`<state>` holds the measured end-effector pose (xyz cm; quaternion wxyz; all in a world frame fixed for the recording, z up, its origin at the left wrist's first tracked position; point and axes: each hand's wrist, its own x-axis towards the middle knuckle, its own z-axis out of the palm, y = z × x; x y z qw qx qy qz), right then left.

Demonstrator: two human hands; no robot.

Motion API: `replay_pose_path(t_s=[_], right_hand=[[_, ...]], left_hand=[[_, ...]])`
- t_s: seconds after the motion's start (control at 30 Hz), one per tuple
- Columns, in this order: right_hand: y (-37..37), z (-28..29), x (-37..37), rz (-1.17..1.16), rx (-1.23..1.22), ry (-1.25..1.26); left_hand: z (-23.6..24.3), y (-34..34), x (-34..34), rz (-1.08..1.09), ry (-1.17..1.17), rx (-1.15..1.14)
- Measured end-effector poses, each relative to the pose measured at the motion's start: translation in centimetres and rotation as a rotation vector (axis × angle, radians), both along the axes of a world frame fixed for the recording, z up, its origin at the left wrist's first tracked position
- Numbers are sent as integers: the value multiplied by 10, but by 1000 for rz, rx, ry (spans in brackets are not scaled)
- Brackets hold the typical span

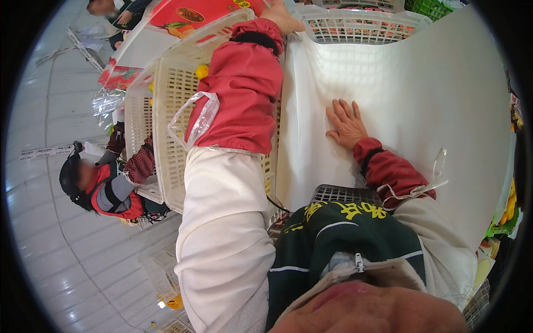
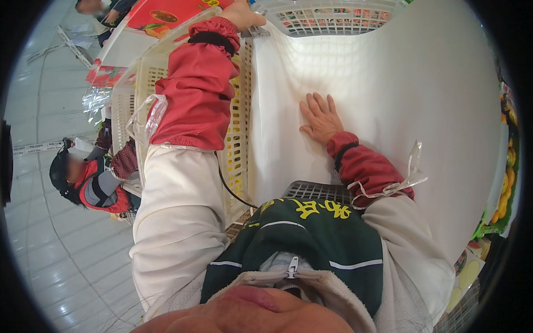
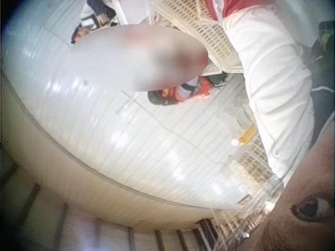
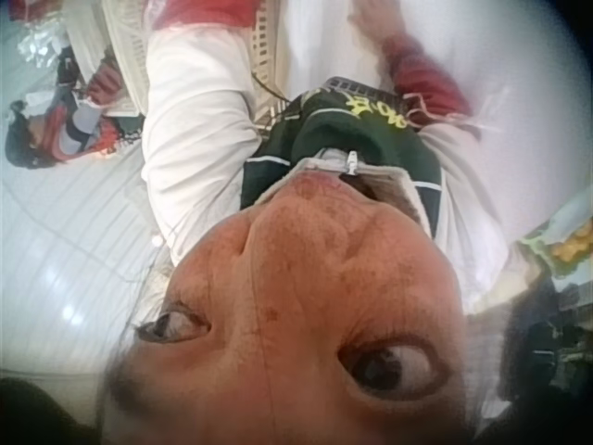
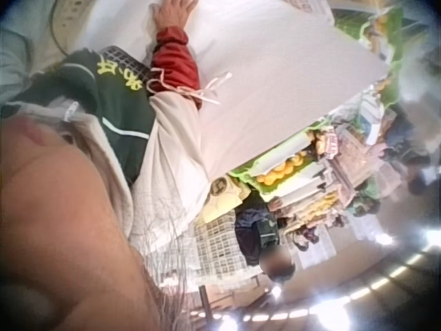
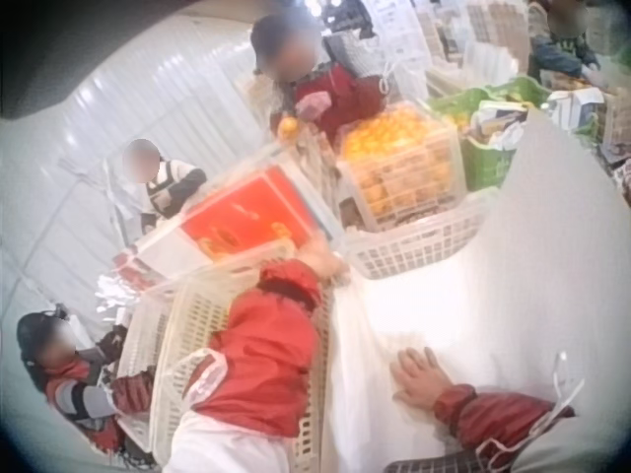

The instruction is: The person applies small round stickers to individual oranges in a white tray, then places a larger branded sticker on a clear plastic lid and seals the tray. They then line an empty white crate with a foam sheet and begin placing oranges into the crate one by one.

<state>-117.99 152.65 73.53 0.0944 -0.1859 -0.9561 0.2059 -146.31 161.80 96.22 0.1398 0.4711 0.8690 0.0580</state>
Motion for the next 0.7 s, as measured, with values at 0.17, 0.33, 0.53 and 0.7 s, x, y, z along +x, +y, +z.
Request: replay_pose_path(t_s=[0.17, 0.33, 0.53, 0.7], right_hand=[[-1, -3, 5, -14, 56, 84], [3, -3, 1, -3, -7, 33], [15, 9, -11, 23, 47, 35], [20, 20, -11, 26, 97, 64]], left_hand=[[-15, -7, 0, -27, 5, 55], [-18, -14, 4, -67, 98, 177], [2, -16, -9, -78, 3, 307], [36, -47, 3, 108, -382, 700]])
